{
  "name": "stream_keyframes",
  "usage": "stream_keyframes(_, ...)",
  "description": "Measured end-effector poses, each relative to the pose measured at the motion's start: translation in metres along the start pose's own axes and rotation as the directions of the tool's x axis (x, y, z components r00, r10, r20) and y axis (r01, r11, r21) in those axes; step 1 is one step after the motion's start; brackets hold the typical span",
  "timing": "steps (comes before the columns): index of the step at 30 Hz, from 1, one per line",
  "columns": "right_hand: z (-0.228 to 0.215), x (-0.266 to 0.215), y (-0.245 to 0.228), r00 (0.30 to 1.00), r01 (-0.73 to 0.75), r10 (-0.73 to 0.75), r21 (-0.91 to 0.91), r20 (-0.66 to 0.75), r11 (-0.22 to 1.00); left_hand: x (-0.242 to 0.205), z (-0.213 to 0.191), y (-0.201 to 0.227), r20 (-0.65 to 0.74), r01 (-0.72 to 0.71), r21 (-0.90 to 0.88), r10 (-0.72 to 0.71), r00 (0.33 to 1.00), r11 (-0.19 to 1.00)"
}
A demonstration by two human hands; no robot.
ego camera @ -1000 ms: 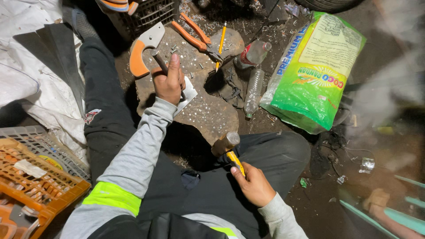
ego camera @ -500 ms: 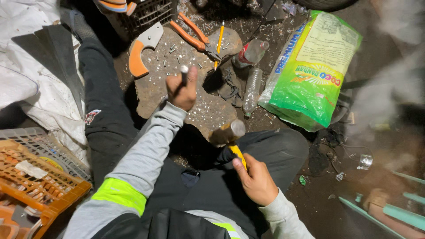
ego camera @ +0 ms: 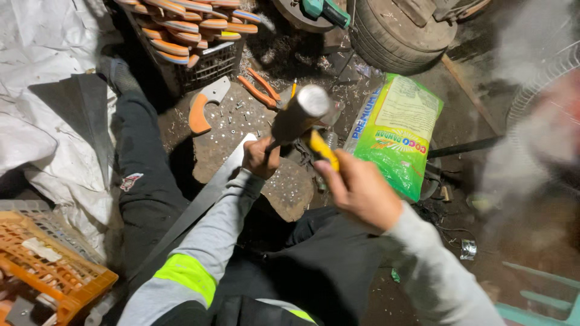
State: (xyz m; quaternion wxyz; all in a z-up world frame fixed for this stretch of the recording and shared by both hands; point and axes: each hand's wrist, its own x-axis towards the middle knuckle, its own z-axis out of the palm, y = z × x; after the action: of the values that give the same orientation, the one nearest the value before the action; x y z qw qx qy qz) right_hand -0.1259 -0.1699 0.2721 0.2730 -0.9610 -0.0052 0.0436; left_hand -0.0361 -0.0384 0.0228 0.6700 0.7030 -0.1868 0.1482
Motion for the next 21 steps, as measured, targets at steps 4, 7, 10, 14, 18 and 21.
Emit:
stream_keyframes(4,-0.067,-0.031,-0.003,0.966,0.189,-0.174,0.062,-0.192,0.98,0.003,0.002,-0.001,0.038,0.142,-0.028,-0.141,0.989,0.989)
stream_keyframes(7,-0.05,-0.044,-0.006,0.984,0.106,-0.085,0.13,-0.155,0.986,0.004,0.001,-0.005,0.007,0.087,-0.032,-0.087,0.996,0.996)
stream_keyframes(10,0.016,-0.034,-0.006,0.994,-0.101,0.098,0.058,0.045,0.993,-0.004,0.004,-0.011,0.022,0.19,0.012,-0.19,0.981,0.982)
stream_keyframes(14,0.02,-0.016,0.012,0.995,-0.101,0.102,0.025,-0.006,0.995,0.03,0.009,-0.036,-0.019,0.052,0.16,-0.049,0.999,0.986)
stream_keyframes(18,-0.009,-0.074,0.02,0.961,-0.22,0.268,0.394,-0.072,0.893,0.002,0.007,-0.045,0.063,0.025,0.235,-0.041,0.997,0.972)
stream_keyframes(21,-0.006,-0.107,0.029,0.938,-0.246,0.344,0.616,-0.043,0.748,0.009,-0.004,-0.035,-0.02,0.31,-0.111,-0.314,0.949,0.944)
